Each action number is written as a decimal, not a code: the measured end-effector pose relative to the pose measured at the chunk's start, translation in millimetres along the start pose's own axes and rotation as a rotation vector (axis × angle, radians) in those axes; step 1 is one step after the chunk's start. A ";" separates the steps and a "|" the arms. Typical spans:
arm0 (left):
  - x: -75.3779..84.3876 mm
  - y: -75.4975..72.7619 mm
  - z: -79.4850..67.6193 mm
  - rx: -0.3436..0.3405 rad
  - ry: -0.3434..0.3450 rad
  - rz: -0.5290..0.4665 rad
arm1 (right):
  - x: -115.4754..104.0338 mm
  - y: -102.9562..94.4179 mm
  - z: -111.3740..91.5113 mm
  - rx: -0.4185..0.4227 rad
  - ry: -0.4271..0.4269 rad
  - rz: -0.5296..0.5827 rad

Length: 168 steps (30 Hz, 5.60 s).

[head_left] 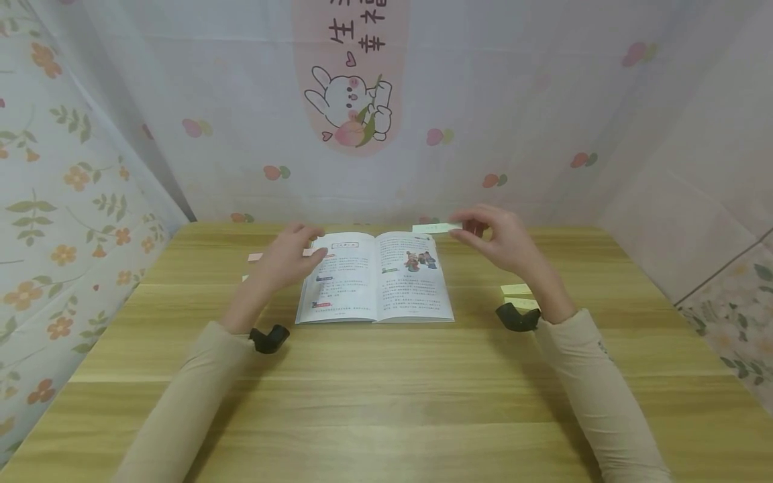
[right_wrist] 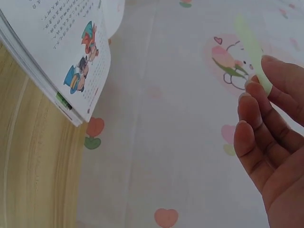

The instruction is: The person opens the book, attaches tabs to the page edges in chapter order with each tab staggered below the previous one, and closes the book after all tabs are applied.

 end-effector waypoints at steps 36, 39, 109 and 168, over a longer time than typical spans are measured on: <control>50.8 57.1 29.4 -0.158 0.060 0.055 | 55.6 18.4 -8.0 -0.075 0.184 0.025; 56.3 63.5 30.1 -0.171 0.065 0.080 | 59.4 20.2 -8.9 -0.080 0.195 0.026; 120.9 140.7 54.3 -0.370 0.038 0.392 | 109.9 47.9 -29.1 -0.286 0.402 0.043; 128.8 150.7 63.6 -0.379 0.079 0.389 | 118.1 50.2 -33.8 -0.320 0.436 0.041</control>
Point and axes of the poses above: each hand's wrist, its own z-axis towards the middle knuckle, its own y-axis out of the palm, x = y × z, the point moved 6 cm from there along z, towards the middle knuckle, and after that the axes turned 3 degrees about -x, right-handed, at the moved point
